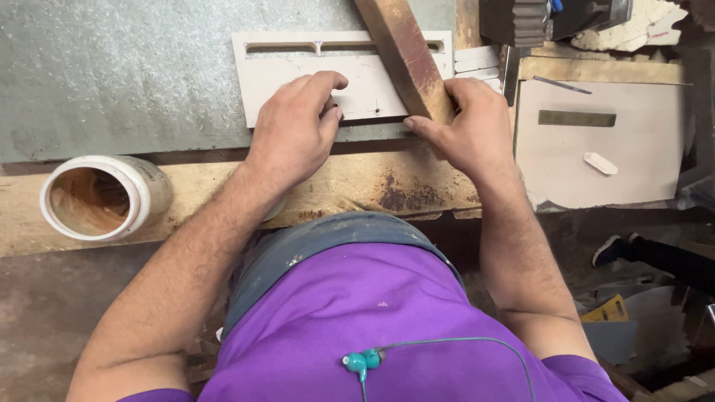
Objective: The person assembles white wooden frames by inserting small wooden dowels into pre-drilled holes. They use a wooden mallet to tap the dowels into place and occasionally dip the dowels into a container of adhesive before insertion.
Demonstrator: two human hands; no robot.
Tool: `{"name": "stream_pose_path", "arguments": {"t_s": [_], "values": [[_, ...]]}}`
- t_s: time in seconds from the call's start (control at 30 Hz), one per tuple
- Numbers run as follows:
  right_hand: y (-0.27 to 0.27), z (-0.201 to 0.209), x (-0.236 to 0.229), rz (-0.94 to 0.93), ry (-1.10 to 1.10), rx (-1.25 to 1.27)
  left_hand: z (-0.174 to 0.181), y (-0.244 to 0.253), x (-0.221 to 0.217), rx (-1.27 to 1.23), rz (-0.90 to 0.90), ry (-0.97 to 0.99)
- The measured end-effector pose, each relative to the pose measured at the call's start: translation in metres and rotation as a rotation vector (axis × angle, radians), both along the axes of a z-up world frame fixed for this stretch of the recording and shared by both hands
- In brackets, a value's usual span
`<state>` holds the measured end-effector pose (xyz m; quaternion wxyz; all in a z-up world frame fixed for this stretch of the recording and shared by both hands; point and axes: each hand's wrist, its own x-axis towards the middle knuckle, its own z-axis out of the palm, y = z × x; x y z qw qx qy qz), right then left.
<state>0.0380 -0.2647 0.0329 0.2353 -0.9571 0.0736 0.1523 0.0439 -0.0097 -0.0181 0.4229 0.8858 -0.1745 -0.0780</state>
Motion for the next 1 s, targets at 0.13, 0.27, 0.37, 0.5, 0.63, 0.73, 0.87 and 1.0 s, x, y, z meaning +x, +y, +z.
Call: {"name": "stream_pose_path", "arguments": {"t_s": [0.13,0.27,0.37,0.5,0.63,0.73,0.87,1.0], "values": [[-0.009,-0.005,-0.004,-0.178,0.069,0.369,-0.006,-0.001,0.0,-0.008,0.021,-0.039],[-0.031,-0.019,-0.022,-0.24,0.073,0.689,-0.013,-0.002,0.003,0.027,-0.035,-0.114],[-0.047,-0.02,-0.046,-0.145,0.009,0.813,-0.016,-0.001,0.005,0.048,-0.107,-0.226],[-0.057,-0.005,-0.084,-0.007,0.019,0.913,-0.023,0.004,0.004,0.022,-0.121,-0.31],[-0.053,-0.003,-0.118,0.013,-0.053,0.607,-0.03,0.001,0.001,0.001,-0.098,-0.288],[-0.054,-0.006,-0.134,0.245,-0.176,0.426,-0.035,0.003,-0.002,-0.066,-0.078,-0.321],[-0.052,-0.015,-0.149,0.226,-0.133,0.444,-0.041,0.004,-0.004,-0.119,-0.069,-0.356],[-0.043,-0.011,-0.147,0.345,-0.149,0.287,-0.046,0.003,-0.006,-0.126,-0.073,-0.379]]}}
